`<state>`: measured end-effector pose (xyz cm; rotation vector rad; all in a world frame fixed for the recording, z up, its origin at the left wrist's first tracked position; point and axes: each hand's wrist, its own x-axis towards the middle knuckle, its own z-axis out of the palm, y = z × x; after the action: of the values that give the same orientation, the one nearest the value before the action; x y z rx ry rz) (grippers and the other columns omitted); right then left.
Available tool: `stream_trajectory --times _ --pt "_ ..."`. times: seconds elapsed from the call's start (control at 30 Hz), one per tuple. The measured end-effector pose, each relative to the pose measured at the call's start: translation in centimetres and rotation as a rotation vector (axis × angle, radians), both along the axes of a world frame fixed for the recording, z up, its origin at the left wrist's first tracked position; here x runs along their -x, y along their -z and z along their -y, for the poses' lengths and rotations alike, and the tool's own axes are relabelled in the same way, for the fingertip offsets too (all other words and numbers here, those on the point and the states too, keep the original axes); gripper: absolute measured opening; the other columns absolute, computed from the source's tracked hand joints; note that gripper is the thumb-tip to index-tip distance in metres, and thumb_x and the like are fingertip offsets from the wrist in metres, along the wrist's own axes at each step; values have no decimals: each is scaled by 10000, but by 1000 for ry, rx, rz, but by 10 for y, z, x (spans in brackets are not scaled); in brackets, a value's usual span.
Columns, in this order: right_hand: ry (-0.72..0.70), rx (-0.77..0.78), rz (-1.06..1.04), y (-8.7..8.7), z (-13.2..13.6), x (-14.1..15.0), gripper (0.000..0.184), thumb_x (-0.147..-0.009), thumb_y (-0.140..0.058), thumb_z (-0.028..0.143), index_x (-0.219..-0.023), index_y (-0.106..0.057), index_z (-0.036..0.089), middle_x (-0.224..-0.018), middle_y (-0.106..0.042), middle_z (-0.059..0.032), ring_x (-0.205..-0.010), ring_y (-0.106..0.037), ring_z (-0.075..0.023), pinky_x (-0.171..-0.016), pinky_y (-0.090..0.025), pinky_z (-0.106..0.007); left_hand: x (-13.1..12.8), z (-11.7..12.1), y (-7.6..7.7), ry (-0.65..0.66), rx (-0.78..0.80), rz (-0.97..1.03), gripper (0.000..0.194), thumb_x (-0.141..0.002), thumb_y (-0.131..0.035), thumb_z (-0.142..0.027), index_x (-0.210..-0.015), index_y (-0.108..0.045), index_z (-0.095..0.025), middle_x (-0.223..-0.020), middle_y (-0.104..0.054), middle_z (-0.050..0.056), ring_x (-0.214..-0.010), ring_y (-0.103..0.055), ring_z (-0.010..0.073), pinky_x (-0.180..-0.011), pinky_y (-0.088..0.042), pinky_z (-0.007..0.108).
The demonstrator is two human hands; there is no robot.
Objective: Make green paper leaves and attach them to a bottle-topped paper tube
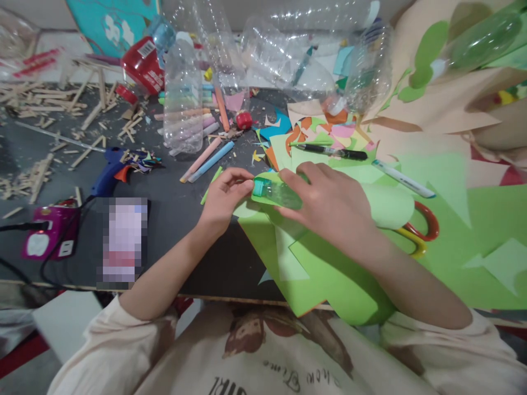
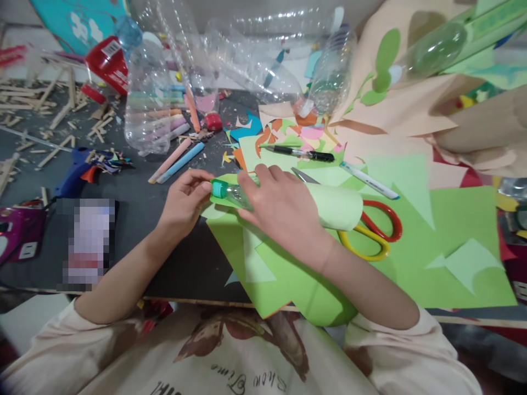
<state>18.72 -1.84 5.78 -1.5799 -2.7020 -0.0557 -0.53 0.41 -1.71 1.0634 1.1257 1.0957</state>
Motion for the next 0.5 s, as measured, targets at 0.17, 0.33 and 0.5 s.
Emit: stream_trajectory --times 0.17,0.33,0.5 --pt "6 3 6 0 -1 2 402 -862 -640 341 -1212 -625 144 -991 -683 -138 -832 -585 -260 -651 -375 -318 1 -1 -4 30 52 21 356 -669 -823 -449 -799 -608 -196 -773 -629 -14 -658 -590 96 -618 -496 217" --pt "13 63 -18 0 -1 5 420 -842 -650 292 -1230 -628 134 -1021 -685 -151 -856 -588 -276 -660 -382 -332 1 -3 -8 53 154 77 330 -613 -834 -347 -771 -585 -201 -753 -598 -31 -613 -551 80 -571 -468 200" --pt "-7 70 -53 1 2 7 408 -852 -627 269 -1247 -627 168 -1056 -689 -140 -874 -587 -269 -654 -372 -325 2 -3 -8 41 90 56 258 -612 -748 -285 -730 -532 -209 -773 -567 -26 -629 -523 94 -549 -430 209"
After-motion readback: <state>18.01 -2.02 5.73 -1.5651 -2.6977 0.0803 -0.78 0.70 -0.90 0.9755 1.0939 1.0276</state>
